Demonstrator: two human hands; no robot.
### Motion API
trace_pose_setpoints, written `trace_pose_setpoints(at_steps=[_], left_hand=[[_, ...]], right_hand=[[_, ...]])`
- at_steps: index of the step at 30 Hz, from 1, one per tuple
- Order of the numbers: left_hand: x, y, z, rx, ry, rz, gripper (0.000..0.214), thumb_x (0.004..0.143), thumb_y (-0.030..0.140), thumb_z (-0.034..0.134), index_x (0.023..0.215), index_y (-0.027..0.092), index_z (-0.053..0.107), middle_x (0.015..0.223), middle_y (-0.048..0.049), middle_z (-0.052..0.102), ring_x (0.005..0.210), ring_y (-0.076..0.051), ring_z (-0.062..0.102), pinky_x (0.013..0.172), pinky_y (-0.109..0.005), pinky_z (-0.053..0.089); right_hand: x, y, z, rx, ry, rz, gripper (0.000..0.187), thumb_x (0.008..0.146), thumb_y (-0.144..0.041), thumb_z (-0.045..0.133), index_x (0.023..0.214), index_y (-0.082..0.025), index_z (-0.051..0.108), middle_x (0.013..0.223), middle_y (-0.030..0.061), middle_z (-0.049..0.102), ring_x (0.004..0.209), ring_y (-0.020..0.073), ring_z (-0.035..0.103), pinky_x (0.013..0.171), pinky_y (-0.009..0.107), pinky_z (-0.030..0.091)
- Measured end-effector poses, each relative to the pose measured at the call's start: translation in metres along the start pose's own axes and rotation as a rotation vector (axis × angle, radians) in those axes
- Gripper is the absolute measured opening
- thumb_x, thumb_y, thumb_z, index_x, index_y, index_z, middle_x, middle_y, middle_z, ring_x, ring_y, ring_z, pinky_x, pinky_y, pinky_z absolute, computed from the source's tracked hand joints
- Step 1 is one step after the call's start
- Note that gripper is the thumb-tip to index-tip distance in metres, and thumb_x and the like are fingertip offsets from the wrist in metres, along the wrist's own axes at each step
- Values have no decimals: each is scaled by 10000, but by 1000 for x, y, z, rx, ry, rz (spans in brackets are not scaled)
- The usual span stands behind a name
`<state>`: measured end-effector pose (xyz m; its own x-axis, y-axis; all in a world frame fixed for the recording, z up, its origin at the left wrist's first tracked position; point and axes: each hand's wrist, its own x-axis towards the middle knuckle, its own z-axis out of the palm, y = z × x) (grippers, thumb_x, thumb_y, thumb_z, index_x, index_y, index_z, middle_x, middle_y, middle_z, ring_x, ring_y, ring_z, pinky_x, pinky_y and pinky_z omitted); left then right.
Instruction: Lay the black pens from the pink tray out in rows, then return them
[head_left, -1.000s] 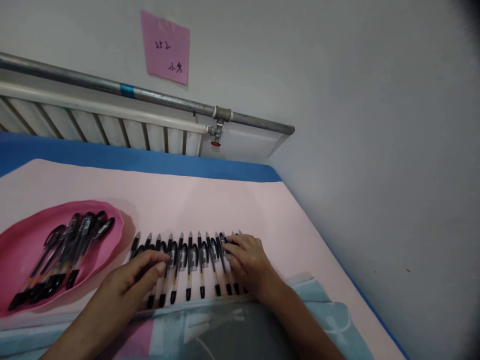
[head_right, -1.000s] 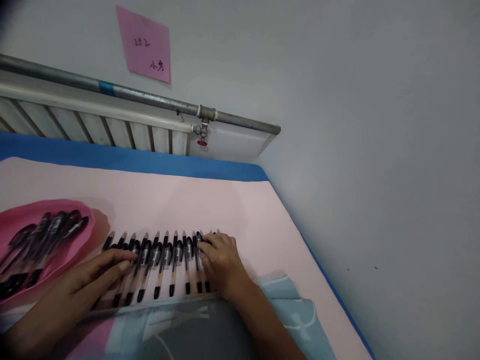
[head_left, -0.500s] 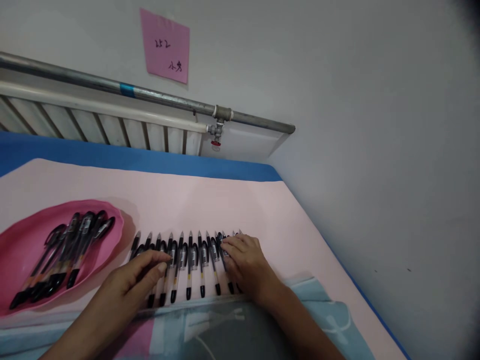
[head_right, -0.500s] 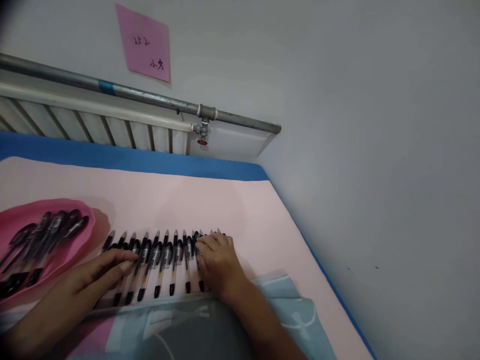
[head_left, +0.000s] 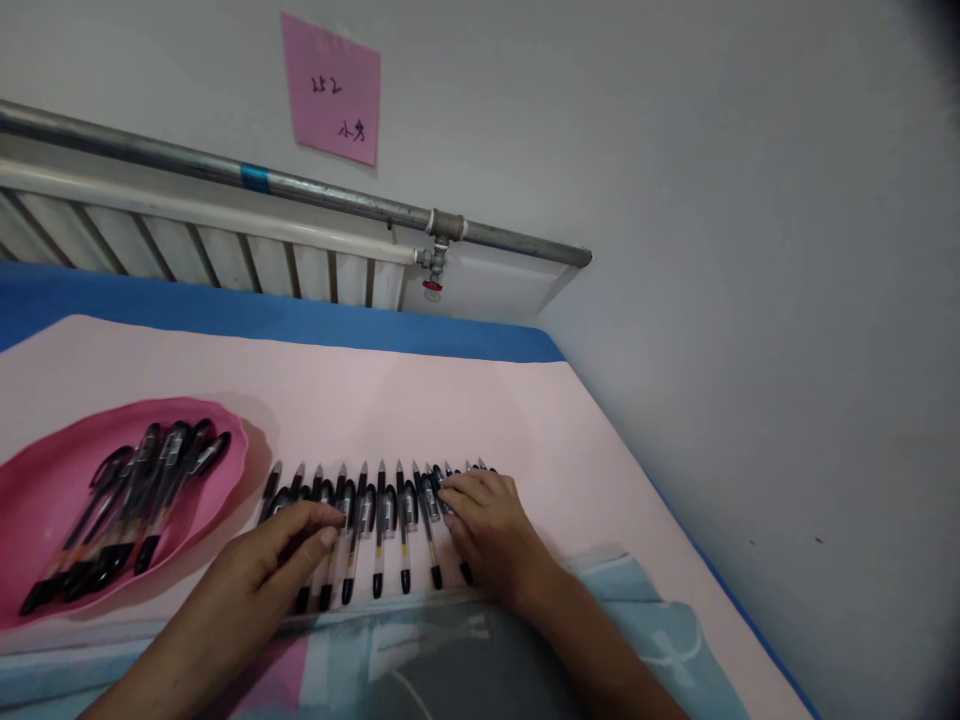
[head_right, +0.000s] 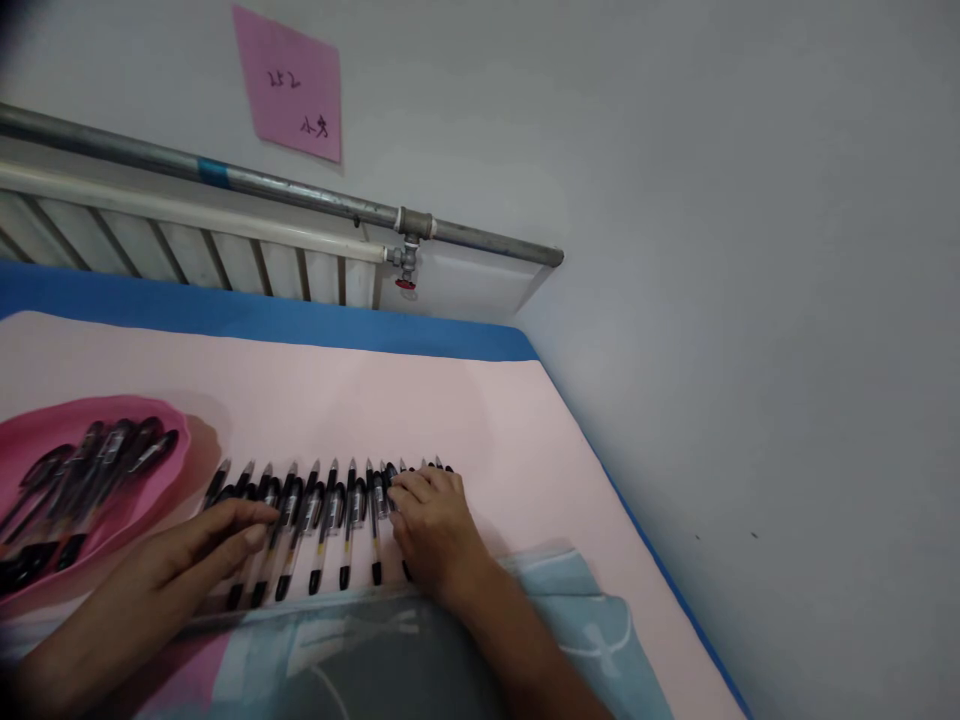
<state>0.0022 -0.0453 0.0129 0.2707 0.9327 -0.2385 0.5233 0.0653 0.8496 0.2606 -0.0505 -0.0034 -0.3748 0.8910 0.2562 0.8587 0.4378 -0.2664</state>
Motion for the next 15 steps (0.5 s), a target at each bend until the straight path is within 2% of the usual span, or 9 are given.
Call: trace_pose_setpoints(at_steps=[10, 15], left_hand=[[0, -1, 1, 33, 25, 45, 354, 822, 485, 440, 1019, 238, 599, 948, -16, 680, 909, -207, 614, 791, -299, 481], [0, 1, 0, 62, 33, 64, 343, 822, 476, 444, 1009, 238, 606, 954, -19, 684, 911, -208, 620, 789, -294, 485]], right_hand=[[-1, -2, 3, -32, -13, -6, 264, 845, -172, 446, 1052, -191, 609, 1114, 52, 623, 1045, 206, 459, 903, 382, 319], [-1, -3, 3, -23, 11, 7, 244, 835, -151, 448, 1006, -182, 619, 1074, 45, 638, 1013, 201, 469, 887, 375, 323]])
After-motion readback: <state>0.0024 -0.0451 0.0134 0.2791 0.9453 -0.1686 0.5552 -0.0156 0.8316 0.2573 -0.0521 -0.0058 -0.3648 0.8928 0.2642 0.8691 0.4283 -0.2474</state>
